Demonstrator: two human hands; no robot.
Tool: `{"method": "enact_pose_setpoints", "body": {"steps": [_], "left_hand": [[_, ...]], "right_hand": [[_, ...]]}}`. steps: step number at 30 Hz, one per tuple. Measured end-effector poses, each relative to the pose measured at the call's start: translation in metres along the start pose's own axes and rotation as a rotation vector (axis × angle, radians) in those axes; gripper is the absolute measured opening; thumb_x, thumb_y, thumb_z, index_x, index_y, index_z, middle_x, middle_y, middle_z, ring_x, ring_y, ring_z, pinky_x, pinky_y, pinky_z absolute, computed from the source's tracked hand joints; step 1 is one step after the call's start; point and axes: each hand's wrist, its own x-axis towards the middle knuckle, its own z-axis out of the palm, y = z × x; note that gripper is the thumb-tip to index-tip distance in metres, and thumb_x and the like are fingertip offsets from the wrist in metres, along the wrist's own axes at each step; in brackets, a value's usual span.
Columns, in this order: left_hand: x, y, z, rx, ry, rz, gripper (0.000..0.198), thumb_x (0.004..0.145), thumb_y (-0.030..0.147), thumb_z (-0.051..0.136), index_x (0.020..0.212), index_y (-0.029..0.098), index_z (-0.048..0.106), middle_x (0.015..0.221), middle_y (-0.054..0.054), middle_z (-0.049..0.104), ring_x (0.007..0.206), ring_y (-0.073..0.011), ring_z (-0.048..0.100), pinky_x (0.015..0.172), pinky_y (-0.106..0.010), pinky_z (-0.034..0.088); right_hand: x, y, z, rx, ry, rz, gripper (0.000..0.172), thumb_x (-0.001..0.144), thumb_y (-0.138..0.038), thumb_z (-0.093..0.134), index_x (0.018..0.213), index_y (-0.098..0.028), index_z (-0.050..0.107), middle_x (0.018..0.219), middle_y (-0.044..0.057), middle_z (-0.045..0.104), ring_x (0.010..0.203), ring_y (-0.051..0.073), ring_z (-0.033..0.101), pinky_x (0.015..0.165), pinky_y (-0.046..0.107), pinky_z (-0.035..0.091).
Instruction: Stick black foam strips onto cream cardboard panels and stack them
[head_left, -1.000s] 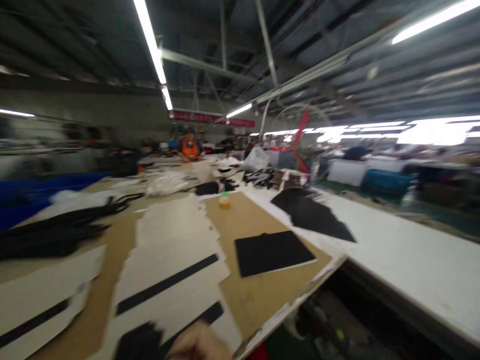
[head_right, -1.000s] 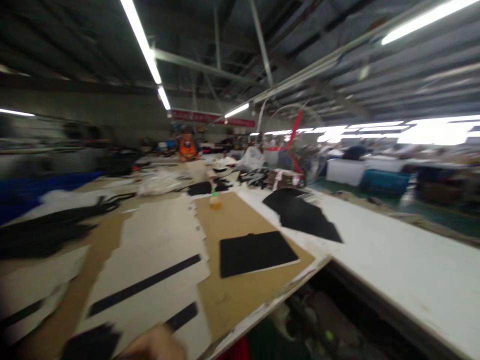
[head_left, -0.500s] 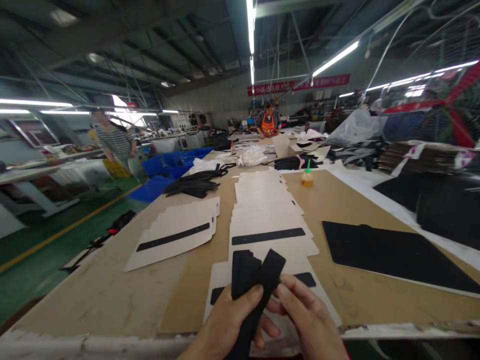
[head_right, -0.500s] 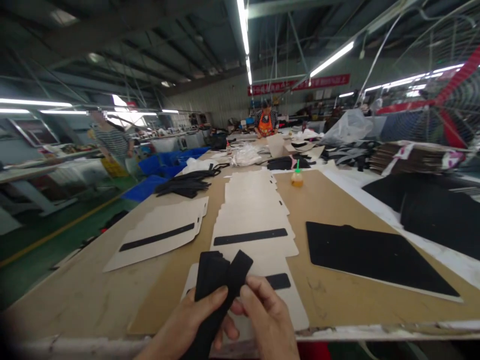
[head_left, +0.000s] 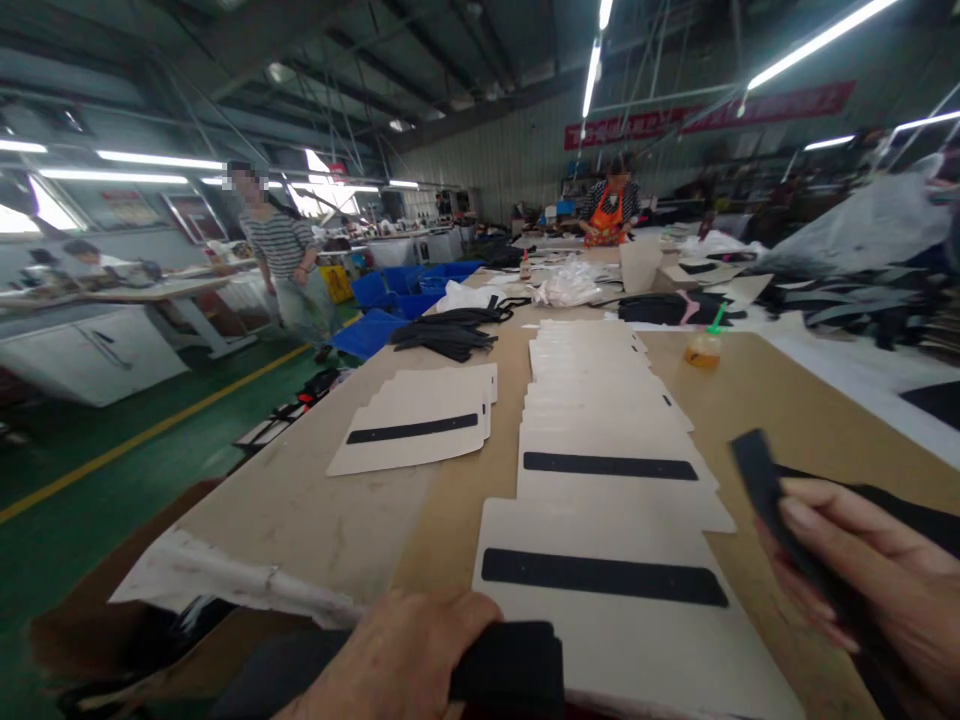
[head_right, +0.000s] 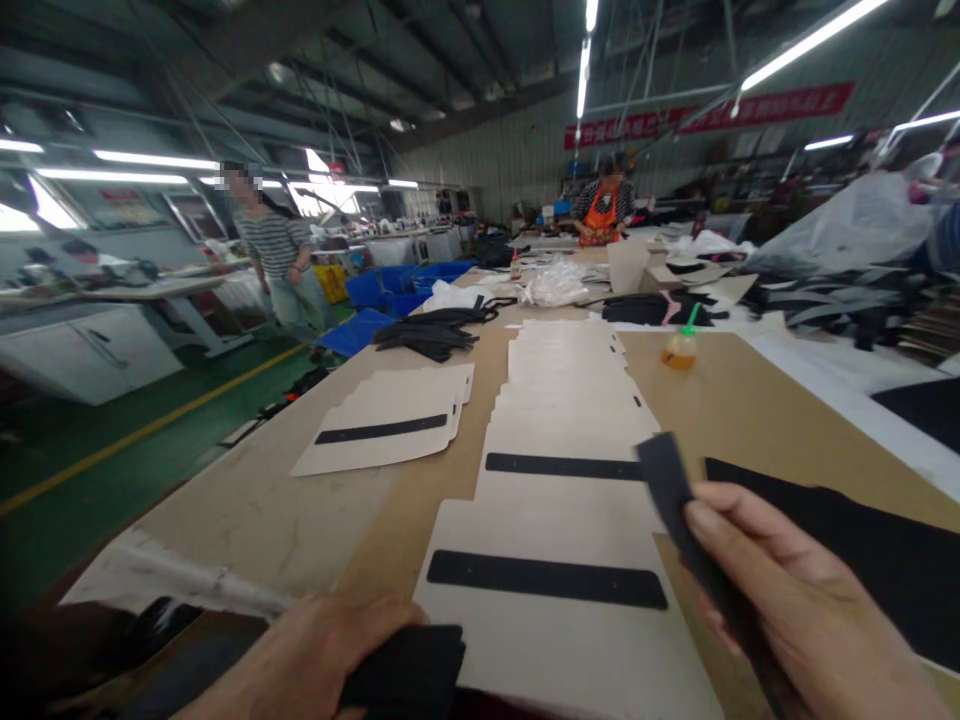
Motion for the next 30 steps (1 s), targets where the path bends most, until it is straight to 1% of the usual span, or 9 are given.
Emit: {"method": "enact_pose_setpoints", "body": {"steps": [2,3,5,8,11,16,24,26,30], "left_hand": [[0.016,-0.004,0.007,0.152,0.049,0.015,0.039,0.076,0.011,0.049,0.109,0.024,0.065,0.116,-0.004,0.065,0.105,-0.0221,0.059,0.097,-0.034,0.046],[0.025,-0.006,0.013,0.199,0.078,0.043,0.043,0.074,0.009,0.049,0.112,0.022,0.064,0.124,-0.006,0.061,0.112,-0.0231,0.055,0.103,-0.036,0.043],[0.043,-0.012,0.026,0.262,0.131,0.112,0.044,0.075,0.010,0.049,0.115,0.019,0.062,0.133,-0.007,0.055,0.118,-0.0246,0.050,0.108,-0.038,0.040],[0.059,-0.020,0.042,0.328,0.200,0.152,0.039,0.080,0.014,0.047,0.117,0.018,0.060,0.133,-0.007,0.054,0.117,-0.0251,0.049,0.107,-0.039,0.042],[0.064,-0.028,0.049,0.352,0.208,0.152,0.039,0.080,0.016,0.048,0.118,0.015,0.059,0.131,-0.009,0.055,0.113,-0.0261,0.049,0.102,-0.039,0.047],[0.066,-0.038,0.054,0.356,0.203,0.195,0.044,0.080,0.015,0.048,0.123,0.013,0.056,0.129,-0.010,0.055,0.112,-0.0255,0.048,0.102,-0.038,0.047],[0.068,-0.038,0.056,0.360,0.179,0.124,0.053,0.071,0.014,0.050,0.123,0.017,0.056,0.126,-0.012,0.054,0.110,-0.0319,0.050,0.086,-0.048,0.057],[0.068,-0.036,0.053,0.352,0.162,0.111,0.056,0.070,0.015,0.050,0.126,0.017,0.055,0.135,-0.015,0.049,0.116,-0.0340,0.049,0.090,-0.050,0.055],[0.068,-0.034,0.049,0.319,0.112,0.069,0.059,0.070,0.017,0.054,0.129,0.016,0.054,0.156,-0.018,0.025,0.131,-0.0384,0.039,0.098,-0.052,0.050]], "right_hand": [[0.007,-0.007,0.024,-0.283,-0.229,0.061,0.044,0.070,-0.061,0.072,0.099,-0.029,0.063,0.071,-0.002,0.062,0.054,0.014,0.053,0.044,0.025,0.040],[0.011,-0.009,0.040,-0.415,-0.345,0.027,0.041,0.075,-0.061,0.067,0.100,-0.029,0.063,0.071,-0.003,0.063,0.056,0.014,0.054,0.048,0.025,0.041],[0.021,-0.011,0.071,-0.634,-0.506,-0.130,0.033,0.084,-0.056,0.057,0.096,-0.027,0.064,0.070,-0.004,0.062,0.058,0.013,0.052,0.052,0.026,0.040],[0.039,-0.008,0.109,-0.826,-0.605,-0.324,0.025,0.088,-0.045,0.051,0.091,-0.026,0.067,0.070,-0.004,0.062,0.064,0.013,0.051,0.060,0.026,0.039],[0.056,0.000,0.132,-0.901,-0.681,-0.384,0.021,0.087,-0.036,0.052,0.090,-0.025,0.070,0.070,-0.005,0.063,0.065,0.014,0.052,0.062,0.027,0.037],[0.070,0.018,0.153,-0.936,-0.802,-0.408,0.023,0.086,-0.032,0.051,0.084,-0.023,0.072,0.074,-0.002,0.068,0.070,0.016,0.058,0.065,0.028,0.038],[0.076,0.026,0.163,-0.993,-0.839,-0.446,0.023,0.086,-0.029,0.052,0.084,-0.024,0.074,0.077,-0.002,0.071,0.071,0.016,0.061,0.068,0.028,0.040],[0.076,0.025,0.164,-1.013,-0.843,-0.435,0.023,0.086,-0.028,0.051,0.084,-0.024,0.074,0.076,-0.002,0.071,0.072,0.016,0.061,0.067,0.027,0.039],[0.075,0.026,0.166,-1.033,-0.849,-0.444,0.025,0.086,-0.027,0.050,0.081,-0.023,0.074,0.073,-0.001,0.069,0.068,0.016,0.059,0.064,0.027,0.038]]}}
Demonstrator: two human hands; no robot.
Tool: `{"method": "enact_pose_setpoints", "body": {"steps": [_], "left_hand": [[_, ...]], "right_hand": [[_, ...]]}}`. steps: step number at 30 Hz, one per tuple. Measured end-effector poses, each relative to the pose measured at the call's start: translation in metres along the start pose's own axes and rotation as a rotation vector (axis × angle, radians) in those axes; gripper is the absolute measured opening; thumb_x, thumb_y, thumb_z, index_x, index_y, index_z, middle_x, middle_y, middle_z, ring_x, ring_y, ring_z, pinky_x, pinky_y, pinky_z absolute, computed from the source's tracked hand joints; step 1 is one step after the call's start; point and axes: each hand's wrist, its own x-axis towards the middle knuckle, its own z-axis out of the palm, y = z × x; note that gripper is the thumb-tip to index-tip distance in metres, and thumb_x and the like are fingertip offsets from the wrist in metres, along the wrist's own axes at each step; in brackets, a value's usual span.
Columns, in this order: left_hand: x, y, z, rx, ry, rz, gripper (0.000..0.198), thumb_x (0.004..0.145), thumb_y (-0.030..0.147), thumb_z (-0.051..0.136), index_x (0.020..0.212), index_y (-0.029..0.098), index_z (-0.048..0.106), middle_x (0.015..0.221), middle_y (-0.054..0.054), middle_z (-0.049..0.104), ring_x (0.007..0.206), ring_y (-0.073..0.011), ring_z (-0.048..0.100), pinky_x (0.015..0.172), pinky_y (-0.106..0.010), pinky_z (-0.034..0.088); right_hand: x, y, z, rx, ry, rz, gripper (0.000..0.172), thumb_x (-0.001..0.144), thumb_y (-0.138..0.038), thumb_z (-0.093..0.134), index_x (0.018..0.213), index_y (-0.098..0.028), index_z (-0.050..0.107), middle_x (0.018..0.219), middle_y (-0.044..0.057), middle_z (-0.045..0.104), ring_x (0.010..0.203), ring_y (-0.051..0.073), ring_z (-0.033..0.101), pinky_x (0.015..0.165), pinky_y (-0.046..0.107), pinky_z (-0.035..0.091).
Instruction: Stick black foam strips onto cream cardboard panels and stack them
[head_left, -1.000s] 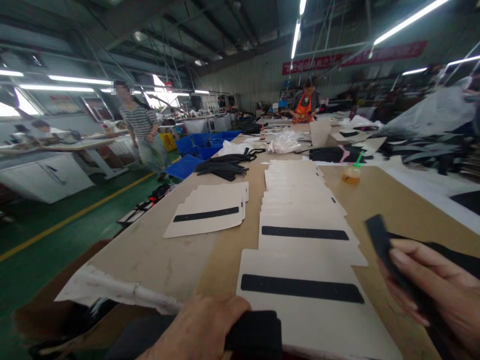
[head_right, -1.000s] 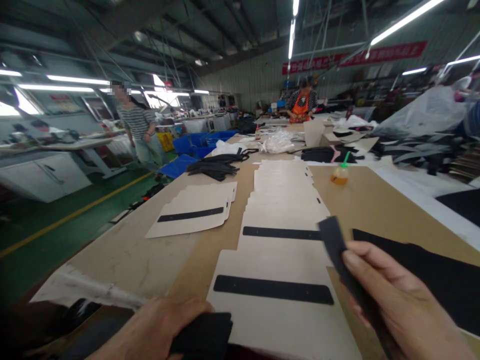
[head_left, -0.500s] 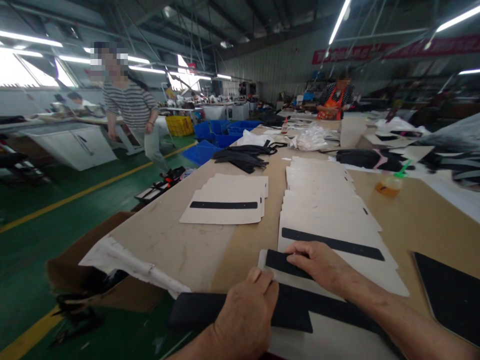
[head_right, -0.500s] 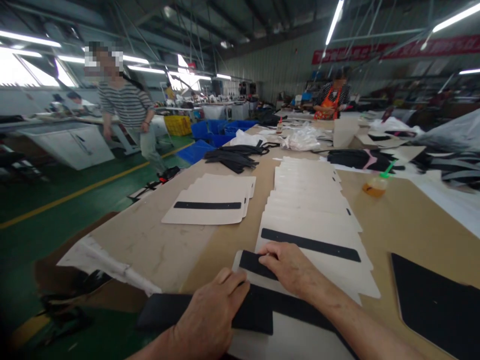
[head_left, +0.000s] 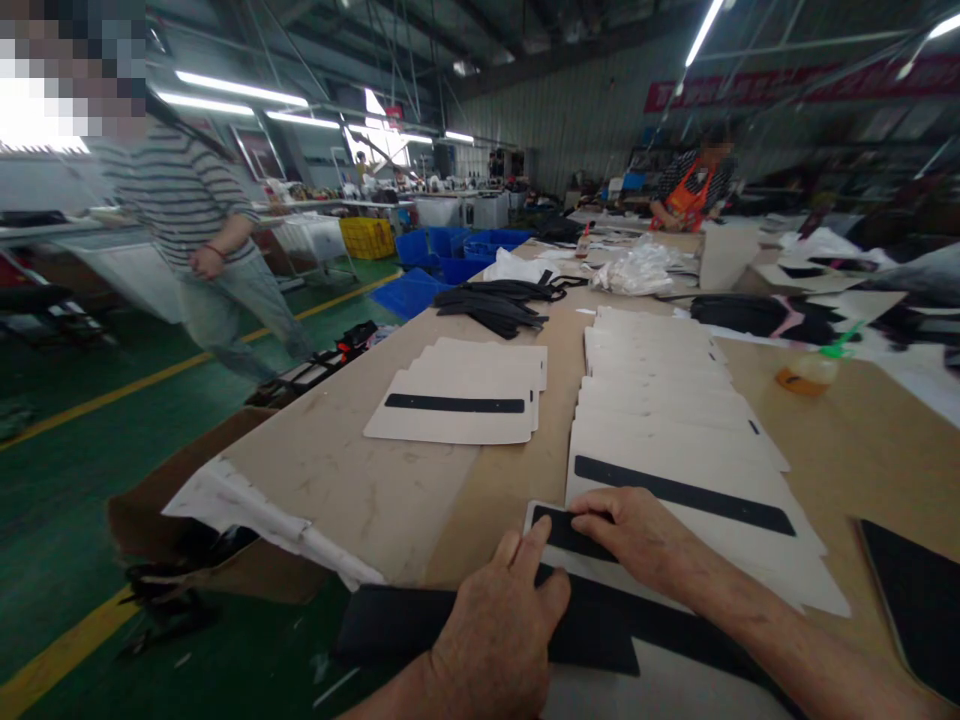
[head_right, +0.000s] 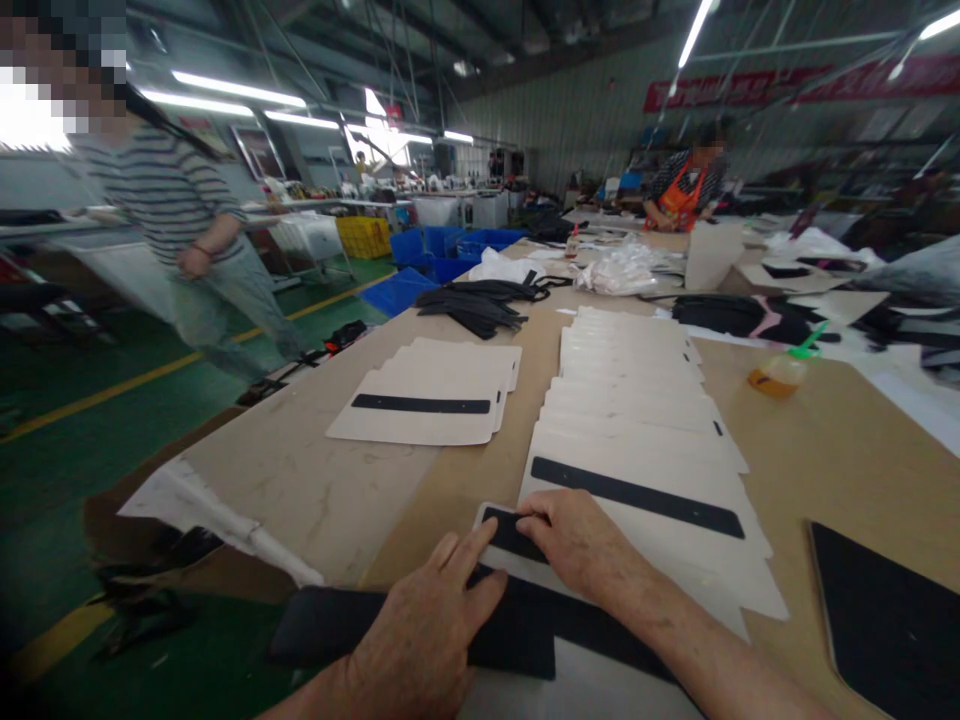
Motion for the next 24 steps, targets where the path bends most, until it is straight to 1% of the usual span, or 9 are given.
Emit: {"method": "enact_pose_setpoints", "body": {"steps": [2,5,9,15,20,22,24], "left_hand": [[0.000,0.000,-0.001,-0.012,-0.010,0.000,0.057,0.070,0.018,0.055,0.126,0.017,0.056,0.158,-0.019,0.023,0.131,-0.0381,0.039,0.098,-0.051,0.050],[0.000,-0.001,0.000,-0.029,0.012,0.009,0.054,0.070,0.020,0.057,0.124,0.017,0.057,0.157,-0.020,0.026,0.128,-0.0381,0.042,0.097,-0.051,0.050],[0.000,-0.002,-0.002,-0.038,0.012,0.004,0.054,0.068,0.019,0.058,0.122,0.017,0.058,0.156,-0.021,0.028,0.126,-0.0378,0.044,0.097,-0.051,0.049],[0.001,-0.003,-0.005,-0.049,-0.021,-0.016,0.053,0.070,0.023,0.060,0.123,0.018,0.057,0.157,-0.019,0.026,0.129,-0.0384,0.041,0.103,-0.053,0.044],[0.001,0.000,-0.010,-0.057,-0.061,-0.044,0.054,0.071,0.024,0.061,0.125,0.018,0.056,0.157,-0.019,0.026,0.133,-0.0380,0.037,0.104,-0.053,0.043],[0.001,0.001,-0.011,-0.058,-0.073,-0.053,0.055,0.071,0.024,0.062,0.125,0.018,0.056,0.157,-0.019,0.026,0.134,-0.0384,0.036,0.105,-0.053,0.042],[0.002,0.000,-0.011,-0.063,-0.085,-0.056,0.058,0.069,0.023,0.062,0.127,0.020,0.056,0.158,-0.017,0.027,0.134,-0.0386,0.037,0.105,-0.053,0.042]], "right_hand": [[0.001,0.001,0.002,0.002,-0.001,-0.007,0.026,0.087,-0.027,0.049,0.079,-0.023,0.073,0.071,-0.001,0.068,0.066,0.016,0.058,0.062,0.027,0.037],[0.002,0.003,0.005,-0.004,-0.004,0.005,0.025,0.086,-0.027,0.050,0.078,-0.022,0.073,0.070,-0.001,0.068,0.066,0.016,0.057,0.062,0.028,0.037],[0.003,0.003,0.006,-0.026,-0.003,0.020,0.024,0.086,-0.026,0.051,0.080,-0.022,0.074,0.073,0.000,0.069,0.068,0.016,0.058,0.063,0.028,0.037],[0.003,0.000,0.004,-0.054,0.006,0.018,0.024,0.086,-0.026,0.051,0.080,-0.022,0.074,0.076,0.001,0.071,0.072,0.017,0.061,0.068,0.029,0.039],[0.007,-0.003,0.008,-0.050,0.028,0.037,0.023,0.086,-0.025,0.051,0.079,-0.023,0.073,0.075,0.001,0.070,0.072,0.017,0.061,0.067,0.029,0.039],[0.007,-0.002,0.006,-0.026,0.041,0.034,0.022,0.085,-0.025,0.052,0.081,-0.023,0.073,0.075,0.000,0.070,0.071,0.017,0.061,0.066,0.028,0.039],[0.001,0.003,-0.004,0.018,0.032,0.052,0.019,0.083,-0.029,0.056,0.090,-0.023,0.073,0.076,0.000,0.071,0.069,0.017,0.061,0.065,0.027,0.040]]}}
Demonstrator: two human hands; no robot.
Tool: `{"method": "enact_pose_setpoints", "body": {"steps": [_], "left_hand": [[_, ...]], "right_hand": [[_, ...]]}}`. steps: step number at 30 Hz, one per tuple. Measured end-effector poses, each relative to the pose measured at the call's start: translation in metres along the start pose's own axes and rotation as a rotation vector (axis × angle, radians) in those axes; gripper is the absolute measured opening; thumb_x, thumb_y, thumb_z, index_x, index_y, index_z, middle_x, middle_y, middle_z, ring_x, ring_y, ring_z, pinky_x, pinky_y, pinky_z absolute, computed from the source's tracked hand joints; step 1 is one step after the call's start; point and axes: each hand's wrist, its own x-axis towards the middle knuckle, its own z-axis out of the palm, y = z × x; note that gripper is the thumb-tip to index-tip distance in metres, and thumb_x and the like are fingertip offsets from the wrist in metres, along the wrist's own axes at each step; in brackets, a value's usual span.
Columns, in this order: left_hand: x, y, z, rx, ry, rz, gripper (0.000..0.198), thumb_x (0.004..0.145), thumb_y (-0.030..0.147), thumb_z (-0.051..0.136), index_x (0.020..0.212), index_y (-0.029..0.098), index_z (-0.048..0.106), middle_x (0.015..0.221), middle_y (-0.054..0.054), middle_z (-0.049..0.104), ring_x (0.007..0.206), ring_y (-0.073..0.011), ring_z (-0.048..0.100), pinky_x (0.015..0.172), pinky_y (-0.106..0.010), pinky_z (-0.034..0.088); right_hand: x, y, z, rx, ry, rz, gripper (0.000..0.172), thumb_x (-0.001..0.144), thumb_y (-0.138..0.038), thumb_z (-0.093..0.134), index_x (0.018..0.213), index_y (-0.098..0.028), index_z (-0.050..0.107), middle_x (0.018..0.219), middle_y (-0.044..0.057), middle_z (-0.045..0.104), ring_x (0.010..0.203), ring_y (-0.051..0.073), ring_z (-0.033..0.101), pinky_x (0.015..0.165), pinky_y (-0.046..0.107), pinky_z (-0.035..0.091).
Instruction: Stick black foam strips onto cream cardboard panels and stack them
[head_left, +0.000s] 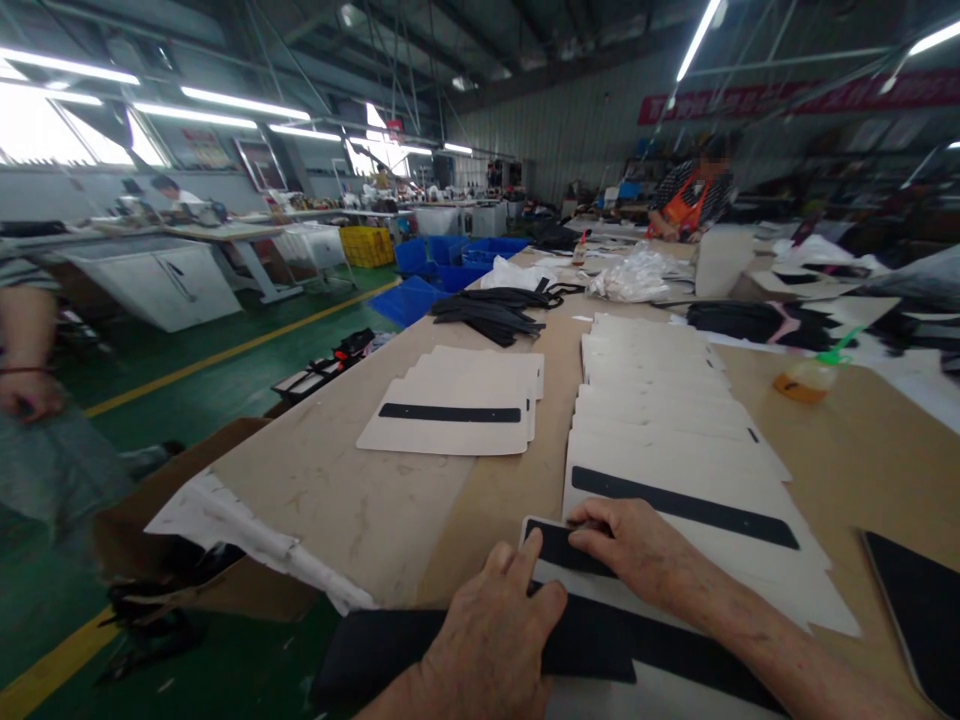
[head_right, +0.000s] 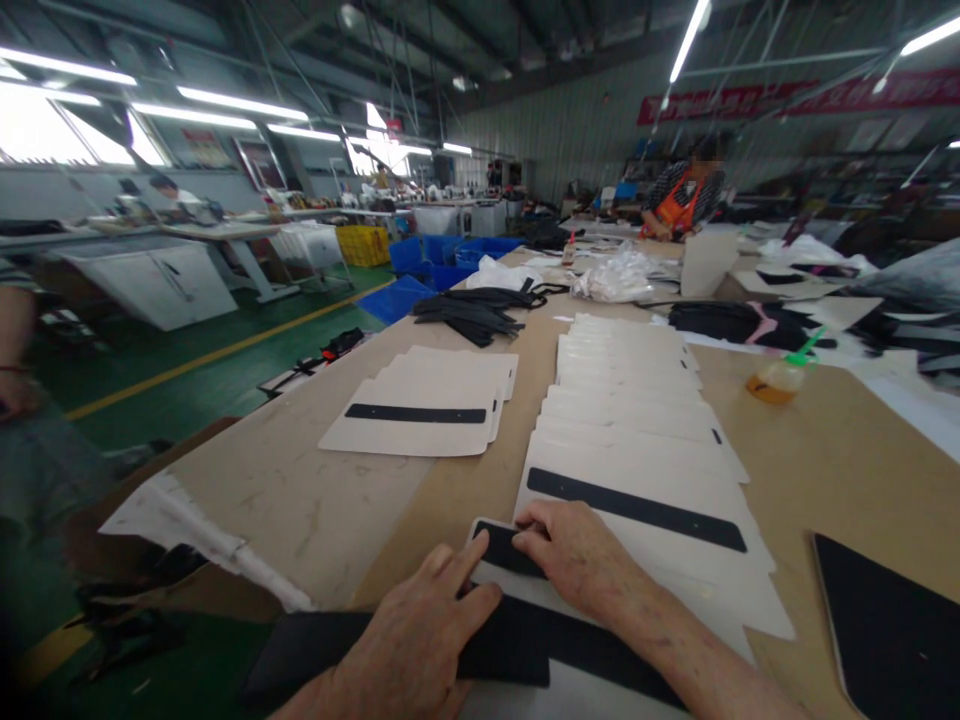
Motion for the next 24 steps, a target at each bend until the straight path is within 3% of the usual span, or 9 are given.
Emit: {"method": "enact_pose_setpoints", "body": {"steps": [5,8,10,12,14,17,24], "left_hand": [[0.004,-0.004,0.001,0.018,0.008,-0.025,0.061,0.067,0.016,0.058,0.128,0.023,0.057,0.158,-0.012,0.027,0.136,-0.0369,0.036,0.108,-0.052,0.039],[0.006,-0.005,0.002,0.059,-0.004,-0.018,0.061,0.066,0.013,0.056,0.126,0.024,0.058,0.159,-0.012,0.026,0.137,-0.0349,0.037,0.110,-0.052,0.038],[0.007,-0.006,0.005,0.100,0.007,-0.006,0.061,0.066,0.011,0.054,0.125,0.024,0.059,0.159,-0.011,0.027,0.135,-0.0327,0.040,0.110,-0.050,0.038],[0.007,-0.008,0.010,0.142,0.045,0.004,0.062,0.066,0.011,0.053,0.126,0.026,0.059,0.159,-0.009,0.028,0.134,-0.0310,0.041,0.110,-0.049,0.039],[0.007,-0.014,0.018,0.178,0.112,0.014,0.065,0.066,0.011,0.053,0.128,0.028,0.058,0.158,-0.007,0.029,0.134,-0.0306,0.042,0.110,-0.049,0.040],[0.009,-0.029,0.033,0.206,0.187,0.049,0.069,0.064,0.014,0.056,0.130,0.032,0.056,0.158,-0.004,0.030,0.132,-0.0320,0.044,0.107,-0.051,0.043],[0.013,-0.057,0.054,0.220,0.282,0.173,0.065,0.064,0.018,0.056,0.126,0.033,0.060,0.158,-0.004,0.030,0.127,-0.0348,0.050,0.099,-0.049,0.050]], "right_hand": [[-0.055,0.045,-0.049,0.092,-0.032,0.155,0.049,0.070,-0.031,0.071,0.119,-0.028,0.068,0.101,0.002,0.072,0.088,0.022,0.065,0.076,0.030,0.047],[-0.100,0.076,-0.061,0.194,0.081,0.284,0.042,0.072,-0.034,0.069,0.113,-0.027,0.070,0.111,0.004,0.071,0.101,0.025,0.064,0.089,0.034,0.046],[-0.122,0.090,-0.053,0.289,0.174,0.347,0.037,0.076,-0.040,0.065,0.109,-0.025,0.070,0.107,0.004,0.072,0.099,0.024,0.064,0.089,0.034,0.047],[-0.133,0.098,-0.037,0.360,0.272,0.427,0.039,0.078,-0.045,0.061,0.110,-0.023,0.067,0.093,0.003,0.072,0.084,0.022,0.065,0.079,0.033,0.048],[-0.136,0.101,-0.020,0.362,0.380,0.506,0.041,0.078,-0.048,0.059,0.110,-0.022,0.064,0.080,0.000,0.068,0.071,0.019,0.061,0.067,0.031,0.047],[-0.135,0.099,-0.003,0.332,0.508,0.551,0.041,0.079,-0.049,0.057,0.109,-0.022,0.062,0.070,-0.002,0.061,0.064,0.018,0.057,0.061,0.030,0.045],[-0.133,0.094,-0.003,0.366,0.616,0.568,0.042,0.079,-0.049,0.056,0.112,-0.023,0.056,0.067,-0.005,0.051,0.059,0.016,0.058,0.061,0.029,0.046]]}}
